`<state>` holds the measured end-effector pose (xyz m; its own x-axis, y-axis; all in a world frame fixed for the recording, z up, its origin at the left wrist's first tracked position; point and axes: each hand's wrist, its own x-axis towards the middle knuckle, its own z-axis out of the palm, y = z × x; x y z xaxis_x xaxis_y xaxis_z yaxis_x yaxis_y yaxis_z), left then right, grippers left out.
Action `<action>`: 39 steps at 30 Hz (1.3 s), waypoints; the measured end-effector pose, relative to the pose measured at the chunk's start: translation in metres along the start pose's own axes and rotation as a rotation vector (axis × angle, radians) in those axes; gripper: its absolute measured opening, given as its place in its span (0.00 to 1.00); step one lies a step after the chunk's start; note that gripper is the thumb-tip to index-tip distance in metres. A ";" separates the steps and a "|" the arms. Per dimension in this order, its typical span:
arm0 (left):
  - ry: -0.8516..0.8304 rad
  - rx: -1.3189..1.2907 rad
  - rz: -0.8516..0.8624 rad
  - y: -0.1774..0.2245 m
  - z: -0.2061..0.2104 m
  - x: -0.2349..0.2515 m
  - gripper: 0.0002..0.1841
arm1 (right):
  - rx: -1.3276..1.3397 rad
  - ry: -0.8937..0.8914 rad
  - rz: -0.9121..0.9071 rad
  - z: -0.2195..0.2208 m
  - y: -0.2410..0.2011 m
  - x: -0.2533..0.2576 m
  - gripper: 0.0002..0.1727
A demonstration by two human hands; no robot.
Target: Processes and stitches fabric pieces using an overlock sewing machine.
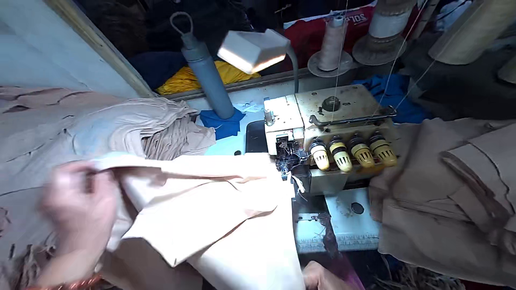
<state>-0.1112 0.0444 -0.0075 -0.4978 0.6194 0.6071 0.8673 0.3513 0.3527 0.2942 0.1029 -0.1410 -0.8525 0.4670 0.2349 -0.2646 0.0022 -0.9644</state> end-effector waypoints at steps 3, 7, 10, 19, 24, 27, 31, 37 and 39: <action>-0.276 -0.053 -0.141 0.030 0.016 -0.005 0.28 | -0.285 0.354 0.184 0.004 0.010 -0.016 0.28; -0.150 -0.297 0.214 0.104 0.045 -0.086 0.24 | -0.170 0.715 0.085 -0.012 0.004 -0.006 0.17; -0.004 -0.297 0.345 0.143 0.089 -0.154 0.22 | -0.035 0.693 -0.020 -0.027 0.017 0.023 0.12; 0.064 -0.299 0.150 0.129 0.123 -0.158 0.10 | 0.326 0.369 -0.039 -0.022 0.038 0.039 0.10; -0.133 -0.449 0.216 0.131 0.084 -0.144 0.13 | 0.216 0.297 -0.120 -0.024 0.038 0.030 0.14; -0.220 -0.302 0.285 0.136 0.075 -0.145 0.24 | 0.193 0.276 -0.092 -0.026 0.032 0.026 0.18; -0.100 -0.191 0.330 0.126 0.108 -0.164 0.11 | 0.074 0.233 -0.106 -0.026 0.028 0.025 0.28; -0.131 -0.437 0.190 0.122 0.094 -0.138 0.10 | 0.207 0.406 -0.058 -0.026 0.022 0.035 0.18; -0.158 -0.393 0.243 0.128 0.089 -0.139 0.13 | 0.268 0.381 -0.107 -0.025 0.020 0.041 0.20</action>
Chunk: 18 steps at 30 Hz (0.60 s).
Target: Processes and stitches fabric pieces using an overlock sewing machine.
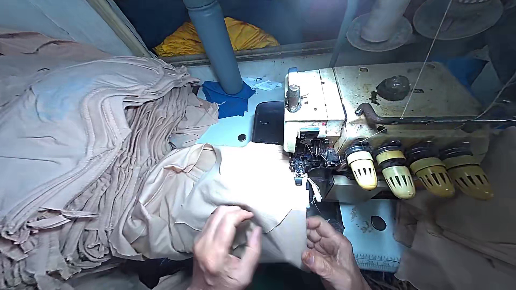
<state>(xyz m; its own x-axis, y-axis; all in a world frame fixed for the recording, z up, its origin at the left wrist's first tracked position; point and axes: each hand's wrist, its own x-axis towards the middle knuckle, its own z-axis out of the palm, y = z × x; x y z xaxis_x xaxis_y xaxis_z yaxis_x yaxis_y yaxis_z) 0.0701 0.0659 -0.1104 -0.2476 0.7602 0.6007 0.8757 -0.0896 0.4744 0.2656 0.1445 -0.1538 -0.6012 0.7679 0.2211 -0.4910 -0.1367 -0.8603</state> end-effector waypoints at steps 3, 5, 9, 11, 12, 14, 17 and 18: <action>0.021 0.137 0.057 -0.004 0.020 -0.016 0.13 | -0.019 -0.056 0.035 0.006 -0.007 -0.002 0.09; 0.102 0.122 0.012 -0.010 0.023 -0.012 0.07 | -0.054 -0.062 0.069 0.004 -0.007 -0.005 0.03; 0.070 0.018 -0.042 -0.006 -0.004 0.016 0.10 | -0.052 -0.050 0.058 0.001 -0.007 -0.005 0.14; -0.029 -0.031 -0.024 0.005 -0.023 0.028 0.11 | -0.035 -0.042 0.073 0.004 -0.013 -0.005 0.18; -0.111 -0.071 -0.008 0.013 -0.033 0.033 0.11 | -0.034 -0.034 0.087 0.005 -0.016 -0.007 0.18; -0.302 -0.129 0.035 0.031 -0.044 0.038 0.10 | -0.055 -0.015 0.112 0.005 -0.020 -0.014 0.14; -0.470 -0.119 0.071 0.055 -0.040 0.032 0.09 | -0.090 0.008 0.110 0.001 -0.022 -0.024 0.08; -0.487 -0.106 0.088 0.061 -0.036 0.030 0.08 | -0.100 0.018 0.099 0.000 -0.022 -0.026 0.06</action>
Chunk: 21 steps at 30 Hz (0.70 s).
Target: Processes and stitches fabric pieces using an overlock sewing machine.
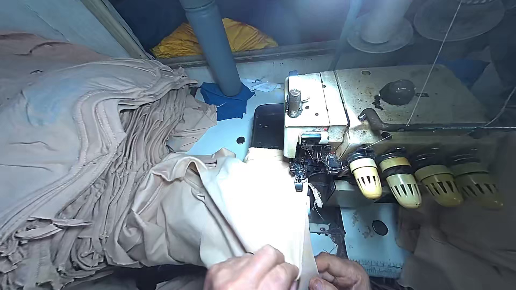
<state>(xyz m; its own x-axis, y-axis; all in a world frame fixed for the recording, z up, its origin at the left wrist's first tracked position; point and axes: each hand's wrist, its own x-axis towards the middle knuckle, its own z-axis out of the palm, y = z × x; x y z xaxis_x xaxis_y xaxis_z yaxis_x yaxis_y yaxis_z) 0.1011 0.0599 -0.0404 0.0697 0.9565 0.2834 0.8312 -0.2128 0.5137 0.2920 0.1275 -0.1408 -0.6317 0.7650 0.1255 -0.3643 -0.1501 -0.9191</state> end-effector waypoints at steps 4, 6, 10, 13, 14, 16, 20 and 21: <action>-0.028 0.119 0.014 0.009 0.015 0.010 0.08 | -0.072 0.067 -0.017 0.001 -0.004 0.002 0.05; 0.022 0.184 0.025 0.005 0.020 0.020 0.08 | -0.128 0.128 -0.018 0.004 -0.008 0.013 0.05; 0.140 0.256 0.020 -0.013 0.025 0.043 0.11 | -0.205 0.207 -0.133 0.006 0.001 0.048 0.05; 0.162 0.304 -0.033 -0.010 0.026 0.050 0.11 | -0.176 0.237 -0.158 0.010 0.002 0.056 0.08; 0.161 0.305 -0.041 -0.008 0.026 0.052 0.11 | -0.167 0.233 -0.142 0.011 0.000 0.054 0.06; 0.164 0.304 -0.044 -0.005 0.026 0.052 0.11 | -0.168 0.225 -0.098 0.013 -0.005 0.049 0.05; 0.185 0.331 -0.041 -0.003 0.031 0.053 0.11 | -0.208 0.234 -0.119 0.012 0.004 0.048 0.05; 0.193 0.345 -0.038 -0.003 0.032 0.054 0.11 | -0.210 0.242 -0.137 0.012 0.007 0.050 0.06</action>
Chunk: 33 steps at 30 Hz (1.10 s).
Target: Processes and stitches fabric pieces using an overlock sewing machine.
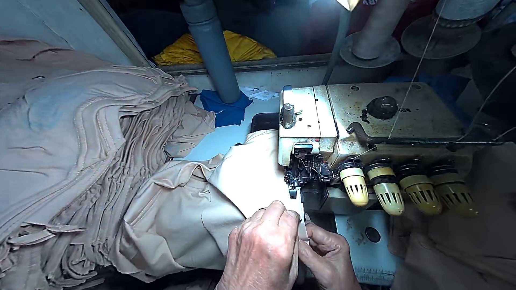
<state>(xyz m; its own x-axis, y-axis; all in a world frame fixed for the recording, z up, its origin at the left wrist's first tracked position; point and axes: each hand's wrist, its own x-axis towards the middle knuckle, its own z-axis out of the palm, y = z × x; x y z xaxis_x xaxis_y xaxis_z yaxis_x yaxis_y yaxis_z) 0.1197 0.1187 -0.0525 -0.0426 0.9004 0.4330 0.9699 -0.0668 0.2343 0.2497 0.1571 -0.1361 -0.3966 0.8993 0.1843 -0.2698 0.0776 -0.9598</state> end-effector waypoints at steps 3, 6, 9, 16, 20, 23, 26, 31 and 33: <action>0.064 0.031 0.006 -0.002 0.010 0.005 0.11 | 0.000 0.048 -0.039 0.005 0.001 0.004 0.08; 0.099 0.015 -0.032 -0.005 0.018 0.012 0.11 | -0.005 0.089 -0.063 0.009 0.001 0.005 0.09; 0.095 -0.036 -0.084 -0.007 0.017 0.008 0.11 | 0.129 0.049 0.050 0.005 -0.004 0.004 0.06; 0.069 -0.204 -0.083 -0.020 0.016 -0.012 0.14 | 0.750 -0.240 0.793 -0.027 -0.020 0.013 0.05; 0.063 -0.263 -0.025 -0.032 0.016 -0.016 0.15 | 0.764 -0.252 0.718 -0.024 -0.017 0.014 0.04; 0.060 -0.308 -0.017 -0.039 0.015 -0.016 0.14 | 0.762 -0.259 0.671 -0.021 -0.016 0.010 0.13; 0.065 -0.324 -0.013 -0.039 0.015 -0.015 0.14 | 0.745 -0.291 0.620 -0.020 -0.016 0.008 0.20; 0.072 -0.313 -0.004 -0.038 0.013 -0.016 0.15 | 0.642 -0.338 0.420 -0.021 -0.011 0.006 0.09; 0.076 -0.305 0.000 -0.038 0.013 -0.017 0.16 | 0.575 -0.318 0.380 -0.020 -0.013 0.006 0.12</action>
<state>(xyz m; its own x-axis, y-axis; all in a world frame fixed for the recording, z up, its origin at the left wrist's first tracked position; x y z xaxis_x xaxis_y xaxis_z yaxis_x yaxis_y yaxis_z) 0.0871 0.1115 -0.0801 -0.0713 0.8666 0.4939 0.8537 -0.2031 0.4796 0.2682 0.1699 -0.1266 -0.7639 0.6454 -0.0017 -0.4444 -0.5279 -0.7237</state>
